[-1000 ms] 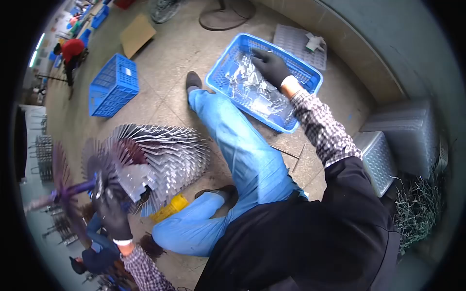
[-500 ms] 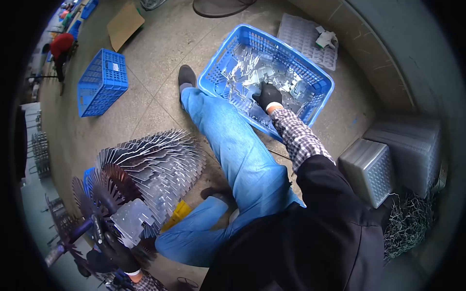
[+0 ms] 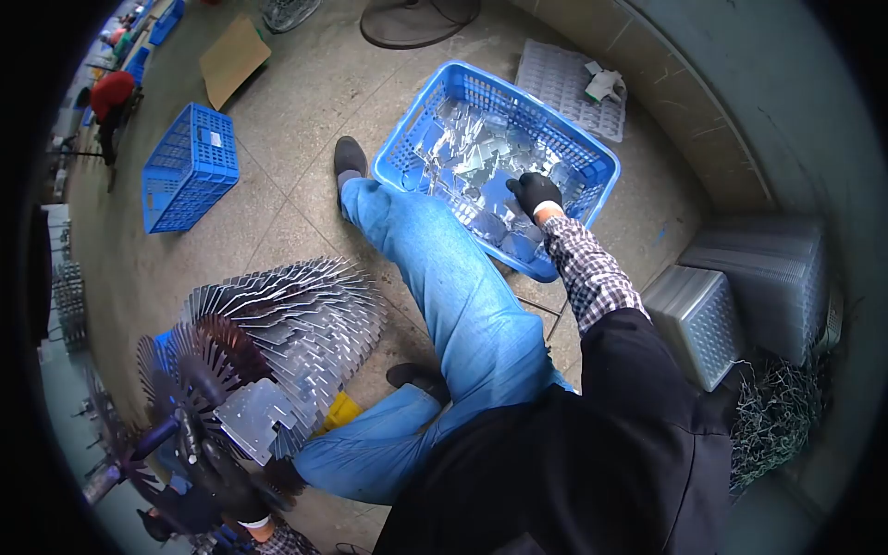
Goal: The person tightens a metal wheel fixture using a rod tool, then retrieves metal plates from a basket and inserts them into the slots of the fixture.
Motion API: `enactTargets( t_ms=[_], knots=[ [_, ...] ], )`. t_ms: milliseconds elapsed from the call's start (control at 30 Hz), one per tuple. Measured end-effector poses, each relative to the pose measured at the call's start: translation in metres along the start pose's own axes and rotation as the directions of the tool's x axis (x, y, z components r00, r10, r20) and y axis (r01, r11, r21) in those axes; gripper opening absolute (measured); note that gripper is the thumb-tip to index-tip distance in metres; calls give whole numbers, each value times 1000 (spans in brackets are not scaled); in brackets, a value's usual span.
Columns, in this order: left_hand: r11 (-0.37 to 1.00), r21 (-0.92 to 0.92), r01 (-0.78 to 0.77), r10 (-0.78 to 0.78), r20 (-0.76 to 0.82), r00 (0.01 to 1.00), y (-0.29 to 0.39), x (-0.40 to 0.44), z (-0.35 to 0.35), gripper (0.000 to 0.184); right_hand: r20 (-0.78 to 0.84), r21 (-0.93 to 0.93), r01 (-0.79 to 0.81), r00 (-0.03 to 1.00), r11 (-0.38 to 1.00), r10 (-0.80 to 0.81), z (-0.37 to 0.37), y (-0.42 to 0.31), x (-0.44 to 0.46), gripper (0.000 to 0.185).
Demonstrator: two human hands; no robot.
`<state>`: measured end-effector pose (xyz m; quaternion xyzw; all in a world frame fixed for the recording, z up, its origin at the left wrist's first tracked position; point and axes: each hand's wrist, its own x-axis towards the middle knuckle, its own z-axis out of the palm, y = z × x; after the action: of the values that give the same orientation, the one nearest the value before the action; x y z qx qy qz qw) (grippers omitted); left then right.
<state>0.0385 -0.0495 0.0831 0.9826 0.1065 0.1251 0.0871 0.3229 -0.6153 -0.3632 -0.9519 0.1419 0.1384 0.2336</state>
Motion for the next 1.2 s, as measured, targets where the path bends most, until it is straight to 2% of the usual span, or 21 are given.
enactTargets(
  t_ms=[100, 133, 200, 267, 333, 367, 433, 500, 533, 600, 633, 700, 767, 833, 867, 933, 967, 1000, 1033, 1100, 1200],
  knots=[
    [999, -25, -42, 42, -1, 999, 7, 5, 0, 44, -161, -250, 115, 974, 961, -158, -19, 3, -17, 49],
    [999, -30, -42, 42, -6, 999, 9, 6, 0, 44, -167, -253, 115, 973, 961, -161, -25, 3, -19, 49],
    [998, -7, -67, 67, -6, 998, 12, 8, -1, 42, -110, 208, -2, 994, 978, 25, -33, 13, -19, 44],
    [996, 19, -92, 93, -8, 996, 16, 8, -3, 41, 26, 617, -140, 987, 774, 158, -43, 18, -19, 41],
    [995, -49, -88, 86, -28, 996, 21, 9, -3, 41, -3, 742, -126, 981, 659, 192, -59, 13, -31, 33],
    [990, -112, -87, 83, -42, 996, 22, 10, -3, 41, -12, 746, -112, 983, 656, 181, -72, 0, -42, 33],
    [968, -234, -88, 73, -75, 995, 22, 9, 0, 41, -99, 846, 16, 987, 532, 127, -109, -28, -71, 33],
    [887, -461, -37, -9, -99, 995, 7, 6, 7, 40, -118, 865, 103, 993, 490, 0, -153, -64, -102, 32],
    [890, -455, -39, -19, -121, 992, 6, 6, 5, 40, -126, 867, 121, 992, 483, -23, -177, -87, -122, 32],
    [870, -490, -49, 5, -90, 996, 6, 9, -4, 39, -112, 835, 242, 954, 494, -277, -217, -137, -165, 27],
    [880, -474, -35, -10, -93, 996, 11, 8, -10, 38, -105, 842, 249, 946, 479, -308, -230, -159, -183, 27],
    [889, -456, -42, -21, -131, 991, 23, 7, -20, 37, -31, 826, 311, 858, 470, -514, -250, -203, -217, 25],
    [883, -442, -157, 91, -165, 982, 47, 10, -37, 39, 53, 813, 378, 711, 444, -701, -258, -243, -245, 22],
    [927, -376, -3, -12, -39, 999, 44, -3, -44, 32, 57, 837, 404, 607, 370, -792, -257, -280, -271, 21],
    [676, -736, 33, -43, 5, 999, 60, 1, -45, 30, 45, 850, 424, 532, 312, -846, -255, -297, -283, 19],
    [813, -513, -275, 214, -176, 961, 60, 0, -43, 32, 11, 876, 442, 379, 191, -925, -247, -325, -304, 17],
    [829, -497, -257, 192, -179, 965, 58, -11, -44, 32, 17, 884, 432, 354, 179, -935, -240, -335, -312, 17],
    [724, -686, -79, 69, -42, 997, 57, -23, -45, 32, 32, 893, 412, 342, 180, -939, -235, -343, -319, 16],
    [561, -821, 107, -21, 115, 993, 56, -35, -45, 33, 46, 901, 393, 334, 184, -942, -229, -349, -325, 16],
    [118, -883, 454, -75, 448, 891, 52, -56, -45, 33, 79, 911, 359, 329, 202, -941, -218, -358, -340, 16],
    [141, -912, 385, -70, 379, 923, 51, -71, -41, 37, 142, 919, 308, 320, 245, -937, -199, -360, -363, 19]
  ],
)
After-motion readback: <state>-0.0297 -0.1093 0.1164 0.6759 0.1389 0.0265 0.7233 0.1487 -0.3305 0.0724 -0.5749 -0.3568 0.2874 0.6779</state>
